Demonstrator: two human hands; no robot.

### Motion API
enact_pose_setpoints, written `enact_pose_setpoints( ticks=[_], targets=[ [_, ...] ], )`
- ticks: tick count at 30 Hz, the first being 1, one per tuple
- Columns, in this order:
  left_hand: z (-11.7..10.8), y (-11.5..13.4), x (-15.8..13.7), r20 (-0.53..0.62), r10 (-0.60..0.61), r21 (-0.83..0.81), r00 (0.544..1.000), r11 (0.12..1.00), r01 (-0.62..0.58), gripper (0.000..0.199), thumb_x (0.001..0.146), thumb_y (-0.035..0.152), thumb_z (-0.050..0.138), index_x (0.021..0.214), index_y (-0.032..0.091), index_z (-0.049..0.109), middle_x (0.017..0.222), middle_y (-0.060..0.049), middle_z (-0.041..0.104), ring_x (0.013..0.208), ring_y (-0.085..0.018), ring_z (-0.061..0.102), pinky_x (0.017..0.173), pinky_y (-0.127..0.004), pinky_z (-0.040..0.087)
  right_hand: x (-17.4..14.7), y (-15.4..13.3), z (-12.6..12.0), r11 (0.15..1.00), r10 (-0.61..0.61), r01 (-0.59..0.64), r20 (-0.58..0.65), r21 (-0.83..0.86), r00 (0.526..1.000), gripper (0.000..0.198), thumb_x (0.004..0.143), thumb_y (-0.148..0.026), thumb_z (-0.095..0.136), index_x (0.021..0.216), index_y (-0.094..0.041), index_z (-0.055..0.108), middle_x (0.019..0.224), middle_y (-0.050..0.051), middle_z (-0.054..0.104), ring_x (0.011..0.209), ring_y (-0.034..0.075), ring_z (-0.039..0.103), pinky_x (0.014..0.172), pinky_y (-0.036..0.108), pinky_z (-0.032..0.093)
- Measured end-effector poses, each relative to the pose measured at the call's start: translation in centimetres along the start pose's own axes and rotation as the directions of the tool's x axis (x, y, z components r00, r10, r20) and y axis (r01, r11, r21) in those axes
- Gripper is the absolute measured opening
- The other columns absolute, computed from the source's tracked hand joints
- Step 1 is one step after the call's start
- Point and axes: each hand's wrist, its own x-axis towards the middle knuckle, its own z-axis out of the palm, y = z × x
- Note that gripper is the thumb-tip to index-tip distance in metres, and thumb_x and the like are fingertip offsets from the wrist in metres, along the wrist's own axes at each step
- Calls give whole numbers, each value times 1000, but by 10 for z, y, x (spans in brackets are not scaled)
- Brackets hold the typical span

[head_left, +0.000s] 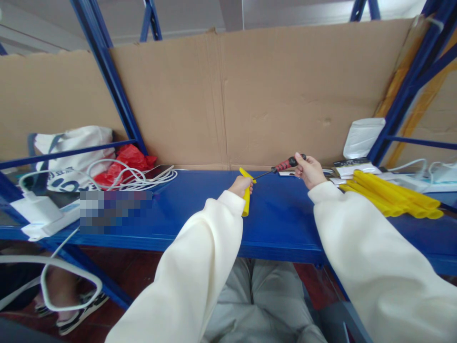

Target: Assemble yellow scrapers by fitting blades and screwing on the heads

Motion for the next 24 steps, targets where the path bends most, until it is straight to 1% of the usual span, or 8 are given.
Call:
enact_pose_setpoints(
  ticks=[7,12,18,24],
  targets=[
    [0,0,1,-5,4,5,1000,1000,-4,6,87,7,56,82,10,57,49,5,43,39,-6,37,41,-20,29,-1,-1,1,1000,14,-14,-33,-14,999,60,51,-57,85,68,-23,39,38,-13,35,33,5,39,31,17,31],
    [0,-1,2,-1,2,-2,1000,1000,-2,9,87,7,57,79,11,56,49,5,43,39,-6,37,42,-20,30,-3,-1,3,999,-9,6,-64,-45,998,59,56,-58,82,68,-23,36,38,-13,36,31,5,38,31,18,31],
    [1,-1,0,15,8,-5,1000,1000,-8,12,88,7,54,77,12,56,49,5,42,39,-6,36,42,-21,28,-3,-1,5,999,-18,13,-156,-33,988,57,60,-52,82,67,-24,33,38,-13,34,31,6,36,29,17,29],
    [2,3,-6,48,28,-20,998,999,-27,16,87,2,52,75,13,54,49,6,41,39,-5,35,42,-20,27,-1,-1,6,997,-78,74,-262,-23,962,49,66,-44,78,68,-23,34,40,-14,33,30,5,34,28,16,26]
  ],
)
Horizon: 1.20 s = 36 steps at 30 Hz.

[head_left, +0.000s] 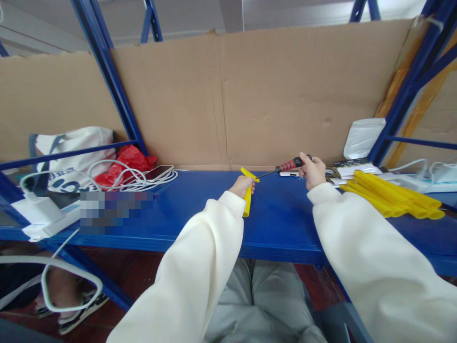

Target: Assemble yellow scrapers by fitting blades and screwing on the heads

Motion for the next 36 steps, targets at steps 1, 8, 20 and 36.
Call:
enact_pose_setpoints(
  ticks=[1,8,20,36],
  targets=[
    [0,1,0,3,-3,-1,1000,1000,3,16,87,2,52,76,13,54,49,6,41,39,-5,35,42,-20,27,0,0,0,1000,-5,5,-10,0,1000,47,67,-43,78,68,-23,35,41,-13,32,30,5,34,28,16,26],
    [-1,0,1,-10,1,-26,1000,1000,-1,12,88,4,52,80,12,55,50,6,41,38,-6,36,40,-19,28,0,-2,0,1000,2,-3,-31,-24,1000,42,69,-37,75,67,-23,36,44,-12,36,30,5,35,27,17,25],
    [-1,-3,5,-9,22,-40,1000,999,-23,10,87,4,51,83,11,58,51,4,44,40,-6,37,42,-20,28,-8,8,-4,813,510,-295,369,-502,777,35,71,-38,79,68,-17,50,46,-3,55,37,7,49,33,16,38],
    [-1,-4,6,-7,30,-72,1000,997,-31,14,87,6,54,75,13,54,52,5,43,40,-5,36,42,-18,27,-22,23,3,695,342,294,661,-656,668,12,65,-21,75,72,-17,66,53,-6,58,43,7,49,46,19,43]
  ],
)
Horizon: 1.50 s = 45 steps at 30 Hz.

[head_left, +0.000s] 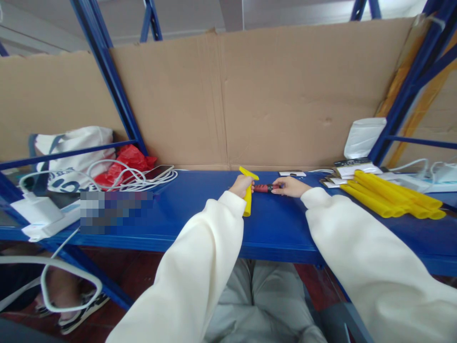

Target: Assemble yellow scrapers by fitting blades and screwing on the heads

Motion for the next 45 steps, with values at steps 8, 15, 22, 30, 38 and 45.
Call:
enact_pose_setpoints(
  ticks=[8,15,22,30,38,45],
  targets=[
    [1,3,-7,-34,-8,4,999,1000,8,14,89,6,51,77,13,54,52,5,43,41,-6,36,43,-20,28,10,22,-26,956,68,-125,-212,-266,975,35,80,-5,50,105,-17,71,115,8,71,110,18,64,102,30,43],
    [2,6,-11,-33,-7,20,999,1000,8,17,88,4,49,75,14,52,53,4,43,42,-7,36,45,-21,29,4,55,-45,714,326,-444,-304,-541,895,53,86,-9,43,138,-10,51,134,18,59,123,26,57,103,34,43],
    [3,5,-13,-25,-13,2,1000,1000,13,18,89,4,49,74,15,51,52,5,43,41,-6,36,44,-20,28,2,57,-33,662,376,-499,-328,-560,867,49,94,-21,31,140,-14,46,151,16,41,144,29,30,112,59,26],
    [5,3,-10,-16,1,25,1000,1000,0,14,87,4,51,77,14,55,51,5,43,41,-7,37,43,-21,29,3,58,-33,643,362,-499,-345,-581,866,44,94,-22,30,128,-19,58,147,13,46,144,29,29,112,64,23],
    [6,4,-9,3,15,57,1000,998,-15,19,86,4,52,69,14,52,49,4,43,40,-7,38,43,-22,30,-1,39,-36,616,339,-493,-357,-615,870,36,88,-16,43,114,-8,67,126,24,60,130,34,48,104,51,41],
    [7,4,-15,77,66,131,995,988,-76,31,79,-2,54,106,10,62,53,3,51,42,-9,45,44,-21,35,0,32,-36,641,297,-502,-415,-580,860,24,81,-14,50,86,-14,73,109,20,67,121,36,54,96,52,47]
  ],
)
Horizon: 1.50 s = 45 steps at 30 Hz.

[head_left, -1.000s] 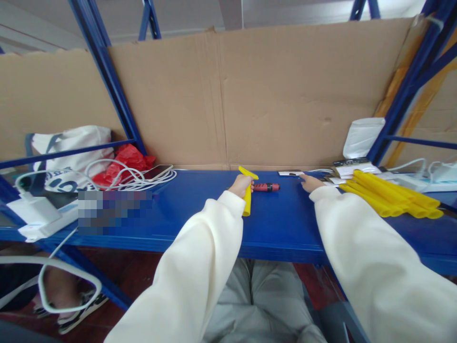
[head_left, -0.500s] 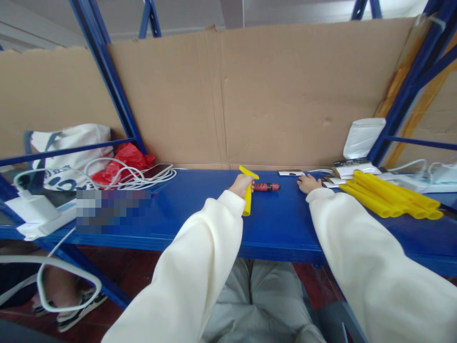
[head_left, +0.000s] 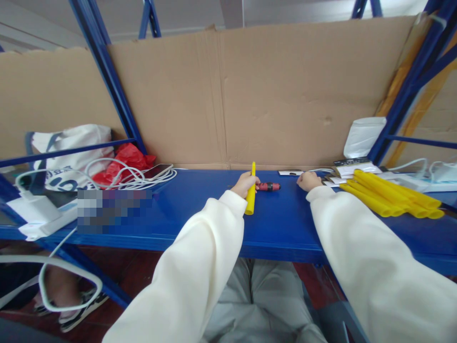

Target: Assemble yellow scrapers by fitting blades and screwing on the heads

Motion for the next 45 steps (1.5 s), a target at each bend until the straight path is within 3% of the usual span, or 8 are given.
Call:
enact_pose_setpoints(
  ticks=[4,10,15,19,23,38,45],
  targets=[
    [2,-2,-3,78,59,39,995,997,-63,61,74,-4,57,132,15,57,62,2,59,46,-8,48,47,-20,37,7,1,0,999,-26,25,52,30,998,16,74,-17,58,78,-20,74,100,13,70,114,34,59,93,50,49],
    [4,-8,-1,130,145,139,981,977,-163,58,70,-5,58,126,10,64,71,-2,66,49,-7,47,51,-19,37,10,-1,0,995,-19,0,189,102,982,9,73,-19,65,76,-19,73,94,10,72,99,25,67,89,34,51],
    [5,-8,-1,108,187,163,976,966,-203,57,70,-6,57,125,7,65,76,-4,68,50,-5,46,53,-18,38,7,-10,3,945,-99,66,89,321,991,11,75,-17,61,68,-16,69,88,10,73,94,24,67,87,32,50],
    [6,-5,-5,123,215,185,969,954,-235,57,68,-7,58,123,6,66,79,-4,70,52,-6,49,56,-18,41,2,-26,3,769,-219,241,-110,592,970,12,77,-21,58,71,-16,67,90,7,73,93,21,66,89,32,48],
    [6,-2,-10,168,235,206,957,941,-267,54,70,-6,56,122,6,66,78,-4,71,54,-6,53,60,-19,46,-5,-39,3,653,-278,315,-168,689,946,10,75,-24,60,69,-18,65,87,6,73,90,20,64,90,34,47],
    [6,-13,6,217,311,256,925,896,-362,51,70,-2,60,119,6,68,74,-3,71,55,-8,55,62,-22,48,-7,-45,6,661,-325,322,-128,678,937,11,71,-25,63,62,-20,61,77,2,70,82,19,62,85,33,47],
    [6,-14,6,216,341,204,915,901,-384,52,69,-4,60,119,8,68,73,-2,70,54,-7,55,61,-21,48,-9,-48,10,535,-179,200,-121,821,976,13,67,-25,69,71,-20,58,84,3,67,88,19,61,90,36,46]
  ],
)
